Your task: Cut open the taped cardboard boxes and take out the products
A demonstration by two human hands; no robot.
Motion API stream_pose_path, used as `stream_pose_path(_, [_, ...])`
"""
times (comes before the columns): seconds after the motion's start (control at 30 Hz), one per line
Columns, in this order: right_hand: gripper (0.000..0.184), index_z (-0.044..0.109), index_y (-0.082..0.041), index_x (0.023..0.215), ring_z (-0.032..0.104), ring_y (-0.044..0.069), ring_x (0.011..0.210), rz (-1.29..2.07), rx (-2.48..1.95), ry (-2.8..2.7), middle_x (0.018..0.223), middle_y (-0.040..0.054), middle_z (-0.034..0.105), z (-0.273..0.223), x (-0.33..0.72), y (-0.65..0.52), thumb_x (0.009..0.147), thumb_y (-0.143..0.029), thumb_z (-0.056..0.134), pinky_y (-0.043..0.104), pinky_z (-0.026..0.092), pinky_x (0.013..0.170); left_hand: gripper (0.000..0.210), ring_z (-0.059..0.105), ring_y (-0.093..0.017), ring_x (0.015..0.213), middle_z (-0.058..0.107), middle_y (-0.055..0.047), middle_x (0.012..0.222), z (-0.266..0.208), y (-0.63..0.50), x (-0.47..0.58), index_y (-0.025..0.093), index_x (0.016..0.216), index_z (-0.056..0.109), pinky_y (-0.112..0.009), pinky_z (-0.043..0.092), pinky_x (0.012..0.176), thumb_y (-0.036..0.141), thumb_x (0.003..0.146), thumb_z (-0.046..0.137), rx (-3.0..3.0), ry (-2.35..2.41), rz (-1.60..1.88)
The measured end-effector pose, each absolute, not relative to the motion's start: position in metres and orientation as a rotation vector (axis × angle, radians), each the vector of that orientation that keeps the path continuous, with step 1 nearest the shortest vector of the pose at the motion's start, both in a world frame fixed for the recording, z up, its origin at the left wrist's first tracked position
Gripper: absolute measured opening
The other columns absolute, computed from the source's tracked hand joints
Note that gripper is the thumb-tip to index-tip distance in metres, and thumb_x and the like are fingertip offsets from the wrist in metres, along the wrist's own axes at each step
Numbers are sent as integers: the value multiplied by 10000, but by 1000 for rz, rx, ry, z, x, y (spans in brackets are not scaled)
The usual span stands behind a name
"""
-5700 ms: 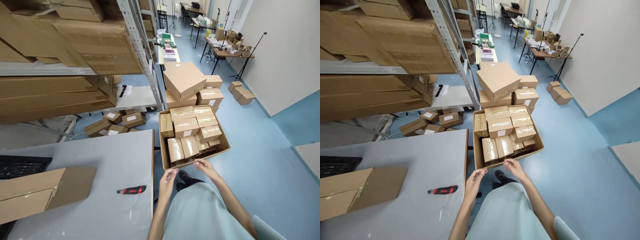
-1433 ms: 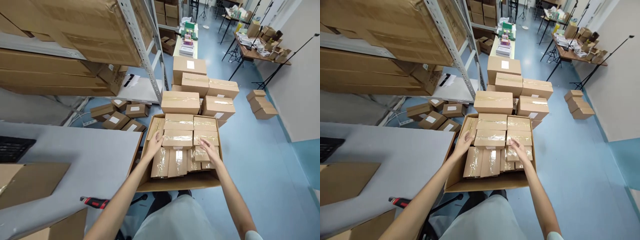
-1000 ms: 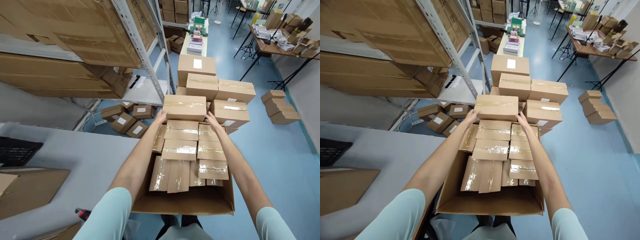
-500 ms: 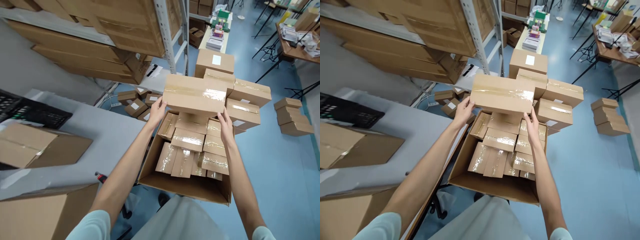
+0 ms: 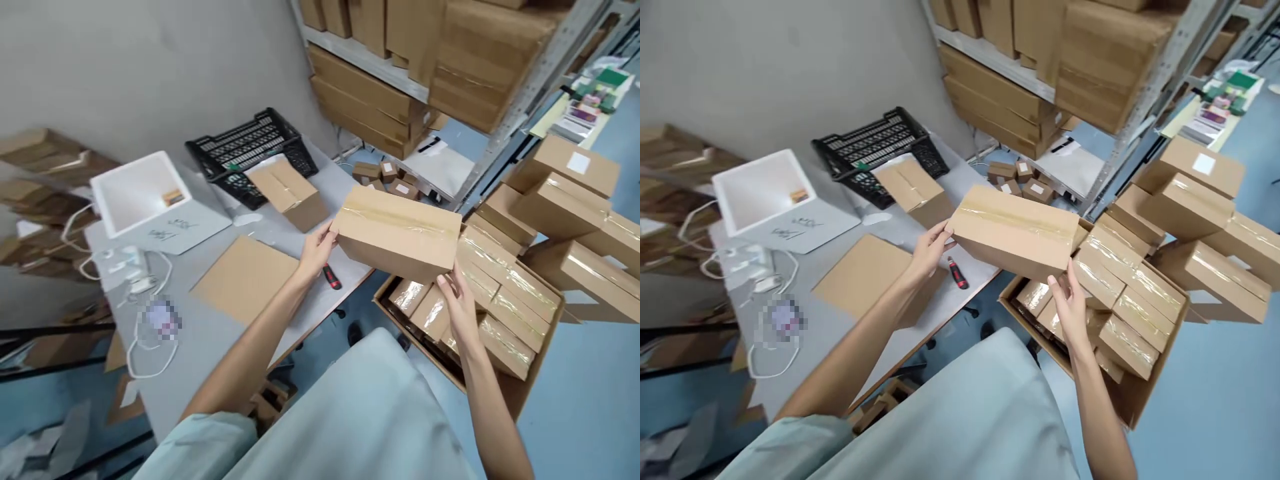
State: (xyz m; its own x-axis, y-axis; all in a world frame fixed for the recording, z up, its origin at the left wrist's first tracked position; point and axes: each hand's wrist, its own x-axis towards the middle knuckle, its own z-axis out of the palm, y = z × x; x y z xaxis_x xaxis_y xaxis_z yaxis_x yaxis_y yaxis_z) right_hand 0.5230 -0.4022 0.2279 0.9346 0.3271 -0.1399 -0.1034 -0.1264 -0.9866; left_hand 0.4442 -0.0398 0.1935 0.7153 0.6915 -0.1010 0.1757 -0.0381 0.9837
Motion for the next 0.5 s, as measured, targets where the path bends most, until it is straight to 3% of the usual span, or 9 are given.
stream_pose_path(0.1, [978,422,-347,1787,335,339,1746,478,-1591,-246,1847,26,407,220,484,-331,958,-704,798,602,294,1428,487,667,-342,1413,752,-113,1488,187,32,403,220,1368,786,-511,617,1140,430,941,684,1542,822,580])
stream_pose_path(0.3, [1144,442,-300,1784,382,373,1720,715,-1461,-305,1822,45,451,189,419,-212,839,-785,866,596,317,1418,446,674,-286,1370,763,-102,1428,153,155,347,235,1290,784,-413,604,1137,316,887,611,1421,1015,735])
stream_pose_path(0.4, [1220,465,-256,1774,414,398,1698,782,-1450,-285,1803,80,480,176,397,-179,781,-827,886,599,308,1421,407,690,-278,1300,782,-102,1333,135,191,328,227,1234,777,-395,603,1116,346,879,618,1438,1028,724])
stream_pose_path(0.5, [1232,466,-265,1774,361,403,1724,797,-1469,-263,1803,77,484,167,381,-163,771,-849,881,609,295,1424,401,714,-283,1185,792,-123,1216,120,209,314,197,1214,751,-410,612,1067,413,914,596,1543,1008,686])
